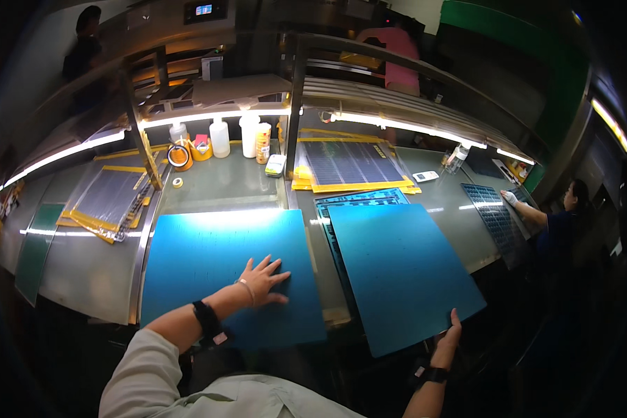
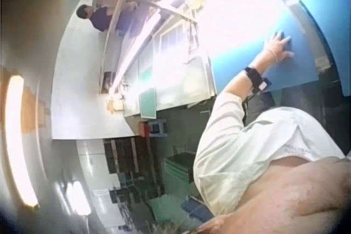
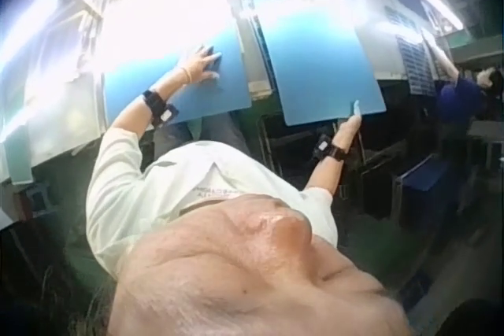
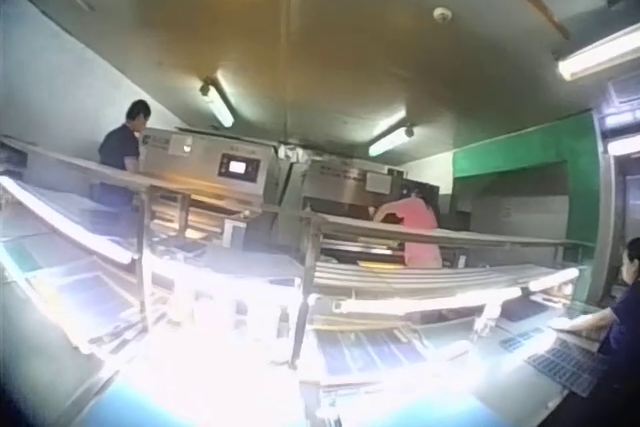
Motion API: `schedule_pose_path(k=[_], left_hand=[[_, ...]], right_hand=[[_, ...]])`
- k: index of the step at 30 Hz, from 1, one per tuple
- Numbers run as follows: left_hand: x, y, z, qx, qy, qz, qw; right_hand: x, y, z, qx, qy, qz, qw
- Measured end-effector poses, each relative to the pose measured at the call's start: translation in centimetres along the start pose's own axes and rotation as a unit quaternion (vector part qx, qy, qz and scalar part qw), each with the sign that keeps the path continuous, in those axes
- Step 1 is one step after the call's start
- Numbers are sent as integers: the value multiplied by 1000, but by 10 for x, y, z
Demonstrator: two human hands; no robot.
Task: Inspecting and organizing circuit board panels at a fabrication station.
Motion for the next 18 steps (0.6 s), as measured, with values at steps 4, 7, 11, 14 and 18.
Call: schedule_pose_path(k=[4, 7, 11, 14, 18], left_hand=[[36, -32, 43, -313, -64, -84, 944], [41, -97, 89, -687, 98, -172, 699], [31, -149, 101, -907, 214, -232, 278], [38, -174, 84, -940, 233, -211, 131], [78, -153, -26, -969, 188, 29, 159]], right_hand=[[-81, 96, -76, -59, 18, 57, 997], [-76, 153, -66, -174, 60, 232, 955], [-136, 163, -121, -499, 106, 482, 712], [-150, 78, -142, -509, 433, 573, 476], [-139, 1, -134, -573, 484, 492, 442]])
Point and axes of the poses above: each hand's wrist, its own x-axis towards the middle knuckle, its own z-axis out of the back of the hand, y = z × x, the point moved 6 cm from there along x, towards the middle knuckle, and after that the axes turned 6 degrees about z, right-handed, at the moved point
